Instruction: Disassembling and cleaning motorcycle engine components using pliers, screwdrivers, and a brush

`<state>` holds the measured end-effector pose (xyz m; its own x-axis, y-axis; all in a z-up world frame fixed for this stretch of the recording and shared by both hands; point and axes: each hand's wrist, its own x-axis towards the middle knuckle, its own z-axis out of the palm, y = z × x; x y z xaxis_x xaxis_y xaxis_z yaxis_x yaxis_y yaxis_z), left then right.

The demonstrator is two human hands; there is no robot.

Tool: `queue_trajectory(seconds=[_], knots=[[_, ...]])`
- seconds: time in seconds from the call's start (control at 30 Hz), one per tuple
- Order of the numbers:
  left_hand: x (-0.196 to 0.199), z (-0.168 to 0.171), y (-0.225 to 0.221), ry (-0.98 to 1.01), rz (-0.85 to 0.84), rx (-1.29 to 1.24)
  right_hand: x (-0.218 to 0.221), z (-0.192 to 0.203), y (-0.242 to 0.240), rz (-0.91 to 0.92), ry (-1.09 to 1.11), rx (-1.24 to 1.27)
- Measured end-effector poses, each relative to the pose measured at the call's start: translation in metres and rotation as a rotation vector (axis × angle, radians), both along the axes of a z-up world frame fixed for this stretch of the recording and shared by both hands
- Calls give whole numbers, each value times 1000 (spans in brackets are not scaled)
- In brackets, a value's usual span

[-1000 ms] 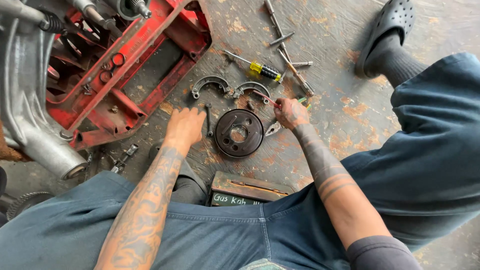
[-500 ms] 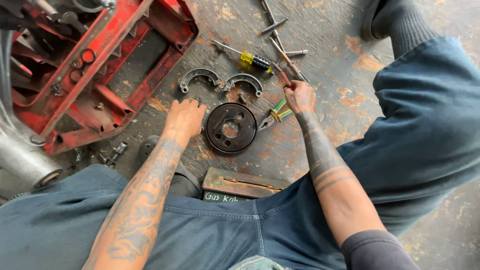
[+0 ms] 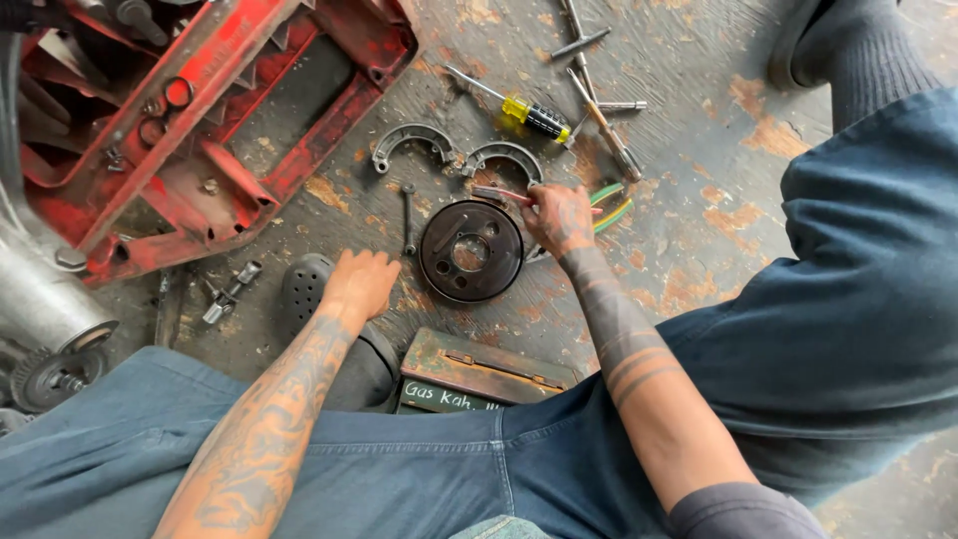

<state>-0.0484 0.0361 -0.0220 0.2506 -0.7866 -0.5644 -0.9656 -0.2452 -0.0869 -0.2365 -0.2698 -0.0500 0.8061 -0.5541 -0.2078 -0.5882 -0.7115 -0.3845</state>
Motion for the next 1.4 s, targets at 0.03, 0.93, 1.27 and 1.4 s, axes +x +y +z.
queue_trajectory(seconds=[0.03, 0.93, 1.27, 1.4], knots=[[0, -1, 10, 12, 26, 35, 5, -1, 4, 6, 11, 73], [72, 14, 58, 336, 703, -190, 31, -6, 60, 276, 390, 246], [71, -24, 60, 254, 686, -125, 37, -6, 54, 290, 353, 235], [73, -30, 59, 240, 689, -115, 35, -8, 53, 292, 330, 233]])
